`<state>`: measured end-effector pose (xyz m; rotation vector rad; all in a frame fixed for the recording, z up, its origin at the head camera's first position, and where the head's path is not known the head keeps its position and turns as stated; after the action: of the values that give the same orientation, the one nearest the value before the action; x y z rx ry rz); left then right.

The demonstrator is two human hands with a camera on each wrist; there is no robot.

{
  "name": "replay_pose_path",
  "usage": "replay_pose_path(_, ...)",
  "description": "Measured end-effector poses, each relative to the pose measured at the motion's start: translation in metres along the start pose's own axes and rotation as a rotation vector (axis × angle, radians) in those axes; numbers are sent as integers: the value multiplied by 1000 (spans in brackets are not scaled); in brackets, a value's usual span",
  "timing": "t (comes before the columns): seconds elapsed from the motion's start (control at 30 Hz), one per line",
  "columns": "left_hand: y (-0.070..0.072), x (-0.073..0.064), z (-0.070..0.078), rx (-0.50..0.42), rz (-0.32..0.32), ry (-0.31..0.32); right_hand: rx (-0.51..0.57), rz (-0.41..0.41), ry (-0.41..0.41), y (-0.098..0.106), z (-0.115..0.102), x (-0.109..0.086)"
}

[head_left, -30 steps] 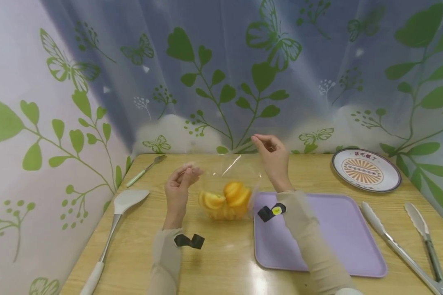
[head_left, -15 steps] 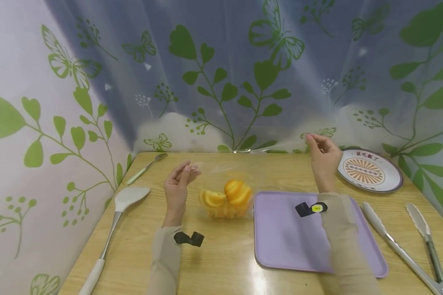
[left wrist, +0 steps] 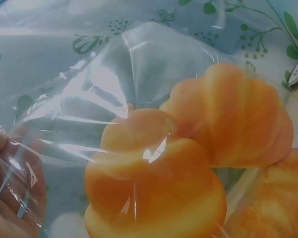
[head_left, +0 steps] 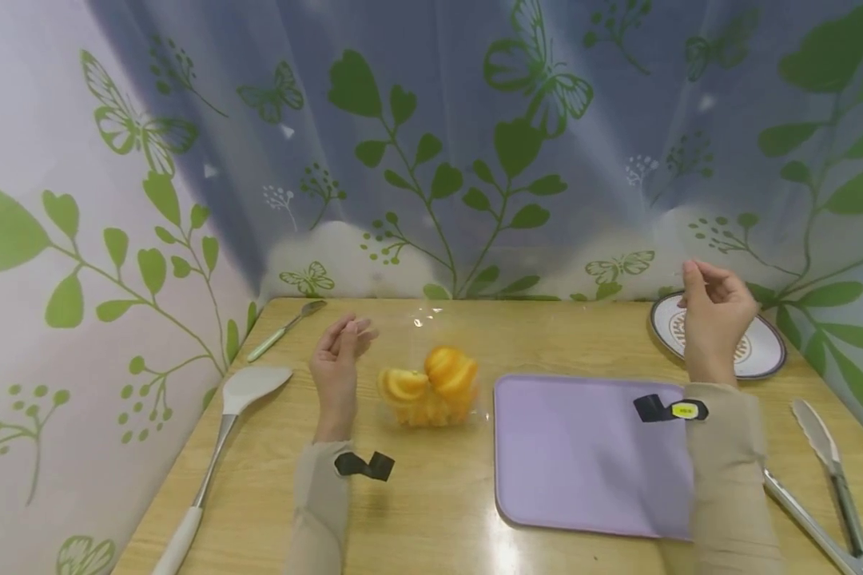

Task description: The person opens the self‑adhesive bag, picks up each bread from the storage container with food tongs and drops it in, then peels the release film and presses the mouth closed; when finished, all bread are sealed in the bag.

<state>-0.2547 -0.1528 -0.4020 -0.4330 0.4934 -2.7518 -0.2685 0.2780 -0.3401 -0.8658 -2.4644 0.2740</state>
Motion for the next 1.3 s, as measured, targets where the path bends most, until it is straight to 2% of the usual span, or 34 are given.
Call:
replay_pose_path(0.07,4,2,0,-16,26,8,-7,-113,-50,1,-10,-6)
replay_pose_path(0.1,5,3,-1,-30,31,9,-64,-198,-67,0,-15,-12)
replay_pose_path(0.2,7,5,-1,-58,35,6,-259,-507,-120,-11,-27,-36)
replay_pose_path(0.3,6,6,-2,-67,24,-2,-394,-782,-109,-28,-32,-69)
replay_pose_path(0.4,6,6,-1,-79,19,-9,-375,-983,-155,-50,-34,-107)
replay_pose_path(0.53,7,6,0,-96,1,-14,-232,-1173,-270,-74,-37,-158)
replay_pose_path(0.6,7,6,0,-99,-11,-9,-140,-1231,-324,-83,-40,-179)
replay_pose_path(0.7,6,6,1,-94,-18,5,-23,-1274,-387,-93,-40,-202)
replay_pose_path(0.8,6,5,1,-91,-20,9,6,-1287,-427,-100,-33,-216)
replay_pose_path(0.87,5,5,2,-93,-23,6,-17,-1284,-446,-103,-23,-223)
replay_pose_path(1.07,4,4,2,-98,-30,2,-171,-1254,-455,-103,21,-231)
replay_pose_path(1.3,4,4,2,-100,-47,0,-611,-1264,-184,-92,65,-229)
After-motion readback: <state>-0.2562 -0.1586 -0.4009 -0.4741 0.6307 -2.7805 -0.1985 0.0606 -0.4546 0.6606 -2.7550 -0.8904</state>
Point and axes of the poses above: each hand's wrist, its own x-axis towards the middle knuckle, its own y-axis out of the back of the hand, z = x × y, the point moved 2 cm from there along x, towards the middle knuckle, and after that the axes turned 5 degrees about y, right-handed, at the moved point
